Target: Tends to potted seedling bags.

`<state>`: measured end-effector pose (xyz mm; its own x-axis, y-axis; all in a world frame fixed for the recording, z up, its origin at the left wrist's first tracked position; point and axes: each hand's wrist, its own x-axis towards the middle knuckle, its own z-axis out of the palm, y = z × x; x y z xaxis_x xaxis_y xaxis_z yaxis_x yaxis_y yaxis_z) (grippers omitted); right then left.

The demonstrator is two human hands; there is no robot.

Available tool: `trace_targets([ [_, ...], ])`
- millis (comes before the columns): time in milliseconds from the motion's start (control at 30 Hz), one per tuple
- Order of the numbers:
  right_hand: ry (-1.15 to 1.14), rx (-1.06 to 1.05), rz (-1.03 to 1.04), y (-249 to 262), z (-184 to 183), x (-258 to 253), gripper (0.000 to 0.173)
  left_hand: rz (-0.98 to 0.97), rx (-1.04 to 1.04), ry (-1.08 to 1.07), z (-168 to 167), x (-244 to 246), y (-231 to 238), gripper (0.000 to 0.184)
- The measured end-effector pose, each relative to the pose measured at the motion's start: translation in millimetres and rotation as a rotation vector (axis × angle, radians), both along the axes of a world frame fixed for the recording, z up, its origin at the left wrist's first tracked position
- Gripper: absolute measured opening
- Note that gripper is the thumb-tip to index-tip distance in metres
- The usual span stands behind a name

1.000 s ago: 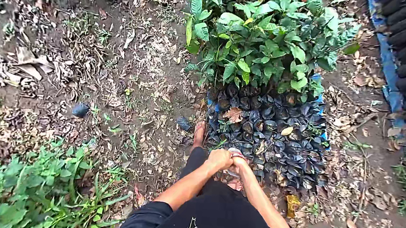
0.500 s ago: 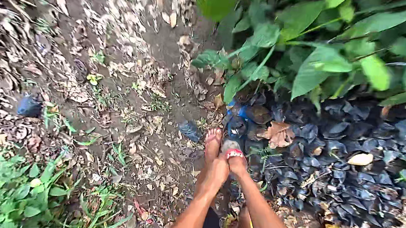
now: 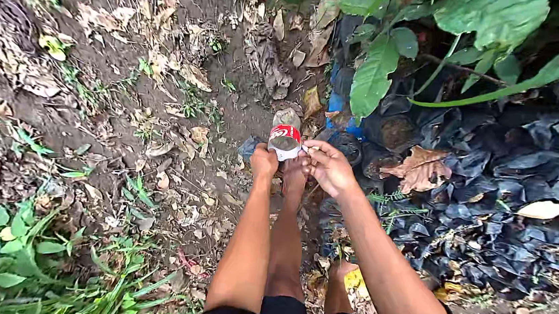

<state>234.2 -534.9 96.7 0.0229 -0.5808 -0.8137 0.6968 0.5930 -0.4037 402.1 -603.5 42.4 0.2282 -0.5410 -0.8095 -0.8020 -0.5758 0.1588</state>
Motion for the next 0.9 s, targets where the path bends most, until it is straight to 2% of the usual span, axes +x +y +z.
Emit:
trace_targets([
  [67, -0.046, -0.042, -0.025, 3, 4, -8, 0.029, 0.101, -0.081, -0.014, 15, 1, -2, 0.044],
  [133, -0.078, -0.069, -0.031, 5, 10, -13, 0.031, 0.212, -0.260, 0.027, 36, -7, 2, 0.042],
  [200, -0.118, -0.093, -0.012, 8, 14, -18, 0.034, 0.377, -0.369, 0.215, 51, -26, 18, 0.035],
  [300, -0.163, -0.134, 0.060, 14, 18, -20, 0.039, 0.751, -0.142, 0.719, 70, -60, 38, 0.049],
  [367, -0.124, -0.123, 0.142, 18, 20, -23, 0.038, 0.873, 0.016, 0.931, 70, -70, 45, 0.068],
  [400, -0.091, -0.113, 0.186, 19, 21, -25, 0.036, 0.906, 0.049, 0.956, 70, -73, 46, 0.069],
  [567, 0.063, -0.051, 0.399, 30, 25, -46, 0.030, 1.178, 0.035, 1.064, 52, -83, 58, 0.048],
  [700, 0.162, -0.019, 0.530, 41, 25, -52, 0.025, 1.182, 0.030, 1.099, 35, -85, 81, 0.033],
  [800, 0.272, 0.026, 0.636, 39, 31, -59, 0.027, 1.181, 0.086, 1.020, 20, -88, 83, 0.029],
  [900, 0.437, 0.105, 0.566, 26, 33, -76, 0.024, 1.257, 0.200, 0.870, 16, -88, 95, 0.027],
])
